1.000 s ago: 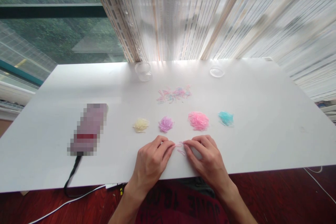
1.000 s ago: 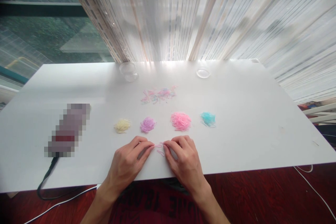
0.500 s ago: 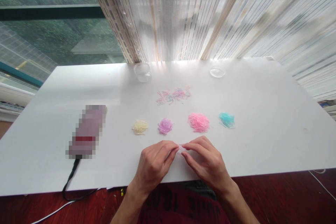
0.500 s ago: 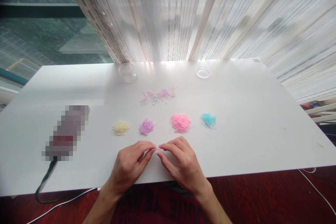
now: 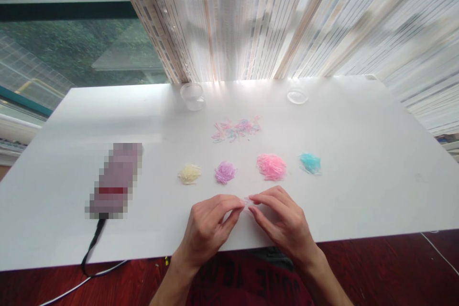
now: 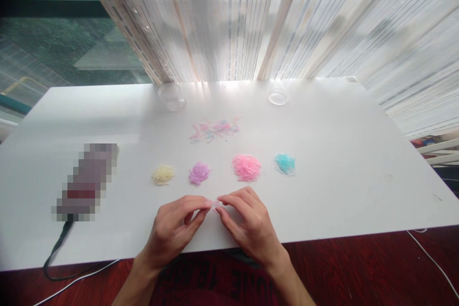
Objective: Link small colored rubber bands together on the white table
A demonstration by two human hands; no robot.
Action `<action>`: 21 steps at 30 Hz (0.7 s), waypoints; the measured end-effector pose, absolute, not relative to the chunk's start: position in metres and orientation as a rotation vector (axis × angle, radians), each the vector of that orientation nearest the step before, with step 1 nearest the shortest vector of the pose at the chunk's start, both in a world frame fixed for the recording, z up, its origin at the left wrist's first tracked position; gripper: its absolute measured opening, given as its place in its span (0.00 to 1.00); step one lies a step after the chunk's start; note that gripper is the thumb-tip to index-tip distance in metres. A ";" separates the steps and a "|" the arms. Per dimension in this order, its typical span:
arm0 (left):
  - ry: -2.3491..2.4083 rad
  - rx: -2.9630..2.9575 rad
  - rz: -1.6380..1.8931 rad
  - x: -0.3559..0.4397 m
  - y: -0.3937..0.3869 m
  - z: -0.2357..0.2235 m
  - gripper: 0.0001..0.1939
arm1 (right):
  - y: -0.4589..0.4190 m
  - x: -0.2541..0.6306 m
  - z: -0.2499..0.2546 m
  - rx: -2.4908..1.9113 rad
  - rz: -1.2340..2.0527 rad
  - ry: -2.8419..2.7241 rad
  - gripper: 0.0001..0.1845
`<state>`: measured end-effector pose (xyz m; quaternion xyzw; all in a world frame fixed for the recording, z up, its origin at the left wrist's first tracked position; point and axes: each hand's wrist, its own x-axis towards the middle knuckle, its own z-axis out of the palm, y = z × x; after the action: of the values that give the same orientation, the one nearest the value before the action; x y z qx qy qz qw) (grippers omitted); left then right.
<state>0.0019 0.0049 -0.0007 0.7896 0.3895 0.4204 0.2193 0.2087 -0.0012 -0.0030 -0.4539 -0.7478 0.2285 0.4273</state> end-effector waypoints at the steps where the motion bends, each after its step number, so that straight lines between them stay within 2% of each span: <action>1: 1.069 2.178 1.169 0.002 0.005 -0.001 0.09 | -0.001 0.209 -0.003 -1.136 0.569 -1.868 0.12; 17: 1.013 2.034 1.190 0.000 0.006 0.002 0.10 | -0.003 0.210 -0.002 -1.136 0.578 -1.854 0.13; 21: 1.047 2.022 1.179 0.001 0.005 0.002 0.09 | -0.004 0.210 -0.003 -1.111 0.567 -1.859 0.11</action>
<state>0.0011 0.0054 0.0020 0.7560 0.3914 0.4408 0.2846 0.2100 -0.0037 -0.0031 -0.4467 -0.7471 0.2280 0.4363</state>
